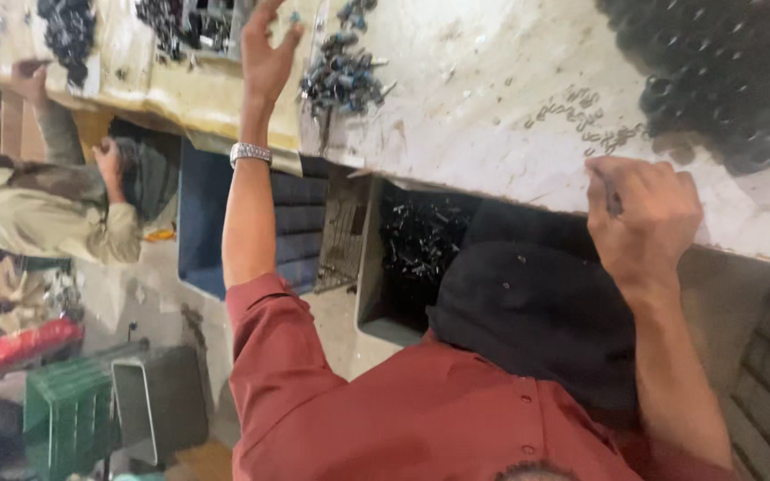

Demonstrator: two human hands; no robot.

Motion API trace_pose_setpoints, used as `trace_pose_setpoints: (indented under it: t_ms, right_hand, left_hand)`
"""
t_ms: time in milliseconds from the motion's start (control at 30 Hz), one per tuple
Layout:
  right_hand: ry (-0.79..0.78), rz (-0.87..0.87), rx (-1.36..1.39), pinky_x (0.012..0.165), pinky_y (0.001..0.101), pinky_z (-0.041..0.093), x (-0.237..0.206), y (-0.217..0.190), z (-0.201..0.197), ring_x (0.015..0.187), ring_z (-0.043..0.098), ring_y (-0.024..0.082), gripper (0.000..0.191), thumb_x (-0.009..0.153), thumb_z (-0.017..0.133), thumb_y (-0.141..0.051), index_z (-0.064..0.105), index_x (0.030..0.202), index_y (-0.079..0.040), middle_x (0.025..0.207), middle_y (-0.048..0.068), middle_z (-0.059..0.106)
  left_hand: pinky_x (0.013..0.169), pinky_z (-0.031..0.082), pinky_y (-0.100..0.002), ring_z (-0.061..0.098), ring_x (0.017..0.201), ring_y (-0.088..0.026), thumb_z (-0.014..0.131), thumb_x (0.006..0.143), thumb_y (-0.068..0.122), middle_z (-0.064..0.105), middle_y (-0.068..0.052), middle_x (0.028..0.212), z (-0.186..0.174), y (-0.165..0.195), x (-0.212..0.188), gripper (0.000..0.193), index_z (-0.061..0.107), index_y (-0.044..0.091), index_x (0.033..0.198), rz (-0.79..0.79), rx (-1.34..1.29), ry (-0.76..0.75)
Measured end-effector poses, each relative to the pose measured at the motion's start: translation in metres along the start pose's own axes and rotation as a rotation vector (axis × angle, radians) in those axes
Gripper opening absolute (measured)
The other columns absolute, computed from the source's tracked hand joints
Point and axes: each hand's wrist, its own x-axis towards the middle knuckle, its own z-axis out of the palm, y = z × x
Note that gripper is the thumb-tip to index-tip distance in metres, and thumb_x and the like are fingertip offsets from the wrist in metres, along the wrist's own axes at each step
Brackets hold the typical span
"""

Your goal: The person picks up black plastic nozzle housings and small metal springs and clips from the workbench, inserts the spring and clip into each housing by hand, presses the parts together, and sets the finished assembly on the table, repeating this for one unit at a time.

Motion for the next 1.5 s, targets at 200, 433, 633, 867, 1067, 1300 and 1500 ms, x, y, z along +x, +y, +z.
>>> trace_pose_setpoints:
  t_ms: [200,433,633,867,1067,1300,1500]
  right_hand:
    - [-0.041,0.015,-0.029,0.075,0.0465,0.044,0.000,0.008,0.007,0.082,0.060,0.035,0.006,0.099,0.073,-0.005,0.069,0.095,-0.003,0.086,0.016,0.064]
    - [-0.009,0.064,0.093,0.078,0.0399,0.052,0.013,0.003,-0.022,0.085,0.070,0.026,0.019,0.078,0.079,-0.011,0.075,0.097,-0.010,0.093,0.007,0.074]
    - [0.034,0.061,0.122,0.078,0.0381,0.052,0.013,-0.006,-0.035,0.085,0.070,0.022,0.014,0.082,0.080,-0.013,0.074,0.094,-0.013,0.093,0.002,0.075]
    - [0.005,0.104,0.110,0.078,0.0373,0.051,0.013,-0.008,-0.027,0.083,0.069,0.021,0.021,0.086,0.077,-0.013,0.075,0.107,-0.014,0.092,0.002,0.073]
    - [0.023,0.021,0.121,0.078,0.0373,0.050,0.005,-0.001,-0.031,0.081,0.068,0.021,0.015,0.089,0.079,-0.015,0.074,0.103,-0.014,0.089,0.001,0.073]
    - [0.112,0.299,0.672,0.069,0.0276,0.056,-0.016,-0.037,-0.039,0.088,0.068,0.013,0.013,0.093,0.078,-0.010,0.073,0.105,-0.009,0.108,0.004,0.073]
    - [0.080,0.290,0.634,0.074,0.0270,0.055,-0.021,-0.059,-0.037,0.089,0.067,0.013,0.012,0.091,0.079,-0.002,0.072,0.101,-0.004,0.105,0.006,0.070]
  left_hand:
    - [0.113,0.044,-0.046,0.053,0.135,-0.037,0.077,0.105,0.027,0.061,-0.023,0.143,0.046,0.025,-0.005,0.047,0.060,0.003,0.142,0.026,0.004,-0.031]
    - [0.088,0.052,-0.044,0.065,0.101,-0.035,0.078,0.099,0.020,0.069,-0.020,0.109,0.058,0.054,0.003,0.025,0.076,0.006,0.119,0.007,0.020,-0.003]
    - [0.086,0.055,-0.042,0.070,0.091,-0.030,0.082,0.089,0.018,0.072,-0.015,0.097,0.051,0.045,0.001,0.031,0.077,0.006,0.118,-0.108,0.053,-0.119]
    - [0.086,0.053,-0.030,0.067,0.095,-0.018,0.078,0.098,0.018,0.073,-0.012,0.107,0.042,0.008,-0.024,0.026,0.076,0.002,0.118,-0.209,-0.383,0.019]
    - [0.090,0.062,-0.040,0.074,0.105,-0.031,0.053,0.121,0.033,0.072,-0.022,0.109,0.105,0.023,-0.082,0.029,0.054,0.007,0.108,-0.055,-1.282,0.080]
    - [0.053,0.043,-0.027,0.048,0.057,-0.013,0.063,0.103,0.038,0.049,0.000,0.065,0.191,0.195,-0.219,0.036,0.059,0.005,0.116,-0.744,-1.968,-0.253]
    - [0.055,0.044,-0.030,0.051,0.062,-0.016,0.058,0.106,0.026,0.052,-0.005,0.072,0.166,0.257,-0.214,0.026,0.057,0.002,0.097,-0.810,-2.061,-0.430]
